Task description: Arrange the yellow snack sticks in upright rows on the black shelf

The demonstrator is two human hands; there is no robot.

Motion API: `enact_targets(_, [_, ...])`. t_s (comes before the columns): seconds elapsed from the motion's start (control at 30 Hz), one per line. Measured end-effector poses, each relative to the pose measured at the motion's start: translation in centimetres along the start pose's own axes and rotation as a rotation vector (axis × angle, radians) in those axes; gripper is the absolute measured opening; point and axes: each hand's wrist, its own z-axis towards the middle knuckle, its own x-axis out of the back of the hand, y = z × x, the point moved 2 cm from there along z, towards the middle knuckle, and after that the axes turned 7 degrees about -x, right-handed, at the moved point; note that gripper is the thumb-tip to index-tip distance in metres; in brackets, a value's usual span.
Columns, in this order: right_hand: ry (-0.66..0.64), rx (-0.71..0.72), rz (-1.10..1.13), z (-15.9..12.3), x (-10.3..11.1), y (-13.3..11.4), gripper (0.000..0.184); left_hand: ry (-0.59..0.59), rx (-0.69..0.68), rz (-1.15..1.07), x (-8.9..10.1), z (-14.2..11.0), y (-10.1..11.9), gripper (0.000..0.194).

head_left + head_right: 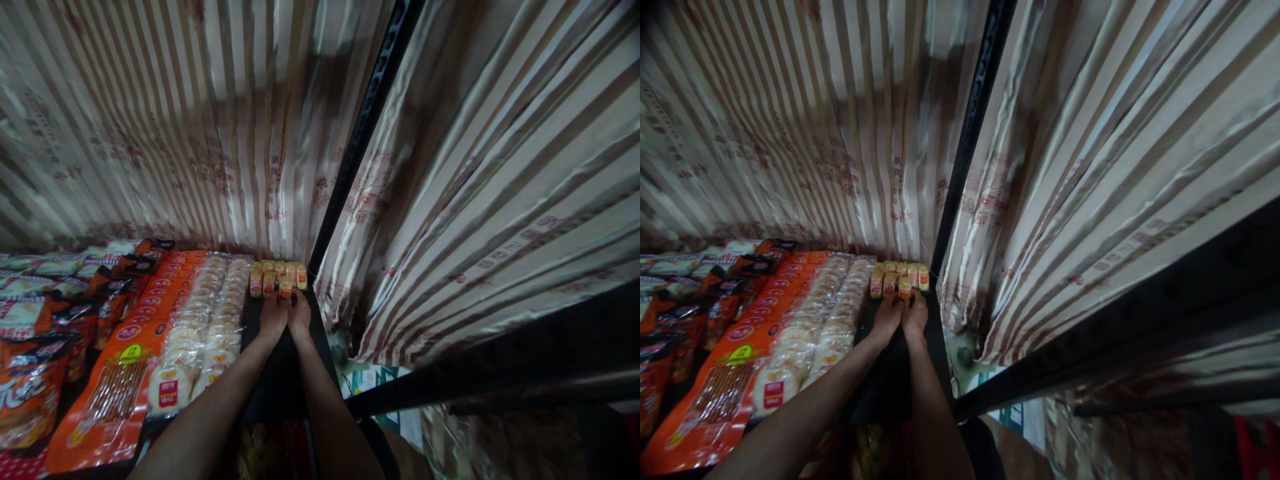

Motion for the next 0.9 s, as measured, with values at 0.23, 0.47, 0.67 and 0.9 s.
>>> enact_targets(0.23, [-0.031,-0.006,0.005,0.5,-1.0,0.2,0.023,-0.021,0.044,0.036,0.2,-0.1,-0.1,0.034])
enact_targets(0.47, [0.002,0.012,0.005,0.9,-1.3,0.4,0.024,-0.036,-0.015,0.088,0.4,-0.3,0.1,0.035])
enact_targets(0.67, [0.065,0.045,0.092,0.6,-1.5,0.8,0.019,-0.031,-0.015,0.114,0.5,-0.5,0.4,0.033])
enact_targets(0.9, [0.059,0.119,0.097,-0.1,-1.2,0.7,0.019,-0.005,-0.026,0.13,0.2,-0.3,-0.1,0.034])
